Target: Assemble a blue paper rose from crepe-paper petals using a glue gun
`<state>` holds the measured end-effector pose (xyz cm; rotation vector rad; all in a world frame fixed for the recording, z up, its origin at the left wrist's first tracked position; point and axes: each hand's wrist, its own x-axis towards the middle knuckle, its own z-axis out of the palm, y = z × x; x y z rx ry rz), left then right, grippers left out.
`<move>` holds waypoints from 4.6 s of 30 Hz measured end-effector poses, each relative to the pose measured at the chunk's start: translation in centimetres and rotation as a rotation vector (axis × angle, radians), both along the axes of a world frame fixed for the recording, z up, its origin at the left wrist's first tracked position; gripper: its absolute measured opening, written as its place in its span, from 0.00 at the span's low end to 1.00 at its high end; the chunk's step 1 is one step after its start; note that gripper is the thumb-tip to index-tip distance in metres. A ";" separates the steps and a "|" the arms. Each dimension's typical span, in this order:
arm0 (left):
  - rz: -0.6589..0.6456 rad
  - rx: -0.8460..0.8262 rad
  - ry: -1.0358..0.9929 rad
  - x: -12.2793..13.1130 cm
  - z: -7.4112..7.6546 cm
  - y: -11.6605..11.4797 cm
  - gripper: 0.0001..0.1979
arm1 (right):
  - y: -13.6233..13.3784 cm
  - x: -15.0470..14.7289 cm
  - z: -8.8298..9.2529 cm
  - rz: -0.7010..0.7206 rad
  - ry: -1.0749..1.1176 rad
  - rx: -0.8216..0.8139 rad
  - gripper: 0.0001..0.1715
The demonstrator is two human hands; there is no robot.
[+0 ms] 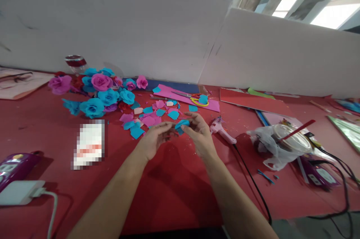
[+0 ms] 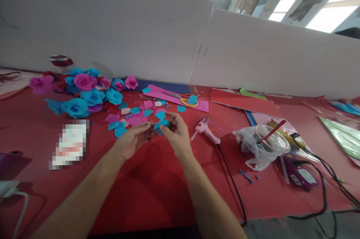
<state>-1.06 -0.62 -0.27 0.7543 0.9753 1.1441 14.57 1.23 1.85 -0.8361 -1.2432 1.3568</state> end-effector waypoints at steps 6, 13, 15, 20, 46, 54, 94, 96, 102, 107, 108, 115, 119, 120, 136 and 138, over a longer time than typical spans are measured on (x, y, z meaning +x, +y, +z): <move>-0.158 -0.139 -0.102 -0.8 0.3 0.1 0.10 | 0.0 0.2 0.1 0.095 0.005 0.003 0.25; -0.218 -0.145 -0.030 -1.0 0.7 -0.2 0.07 | 0.2 0.4 -0.1 0.186 -0.059 -0.023 0.29; -0.228 -0.153 -0.036 -1.0 0.6 -0.2 0.08 | 0.2 0.4 -0.1 0.195 -0.070 -0.023 0.29; -0.181 -0.198 -0.050 -0.8 0.6 -0.3 0.08 | 0.1 0.6 0.3 0.188 -0.098 -0.028 0.29; 0.052 -0.196 -0.272 0.4 0.6 -0.3 0.06 | 0.0 -0.5 -0.4 0.034 -0.090 -0.118 0.06; 0.077 -0.178 -0.330 0.4 0.5 -0.1 0.04 | 0.1 -0.5 -0.6 0.004 -0.044 -0.141 0.06; 0.204 0.058 -0.092 1.9 0.8 -0.8 0.09 | -0.2 -0.8 -1.1 -0.017 -0.003 -0.109 0.09; 0.189 0.081 -0.101 1.9 0.7 -0.8 0.08 | -0.1 -0.8 -1.0 0.011 0.041 -0.136 0.08; 0.205 0.084 -0.149 2.0 0.6 -0.9 0.07 | -0.3 -0.8 -0.6 0.051 0.102 -0.141 0.03; 0.212 0.023 -0.246 1.9 0.7 -0.8 0.09 | -0.3 -0.8 -0.6 0.048 0.108 -0.106 0.02; 0.209 0.014 -0.259 1.8 0.7 -0.8 0.09 | -0.2 -0.8 -0.7 0.046 0.107 -0.104 0.03; 0.208 0.001 -0.232 1.8 0.7 -0.9 0.08 | -0.2 -0.9 -0.6 0.040 0.085 -0.075 0.09; 0.201 0.023 -0.221 1.9 0.8 -0.9 0.08 | -0.2 -0.8 -0.5 0.053 0.068 -0.062 0.09; 0.195 0.037 -0.209 1.9 0.8 -1.0 0.08 | -0.1 -0.7 -0.5 0.058 0.066 -0.056 0.09; 0.404 0.389 0.204 3.2 1.2 -1.8 0.03 | -0.4 -1.2 -0.5 -0.002 0.094 -0.061 0.11; 0.456 0.415 0.259 3.4 1.5 -2.1 0.02 | -0.5 -1.2 -0.5 0.003 0.108 -0.054 0.10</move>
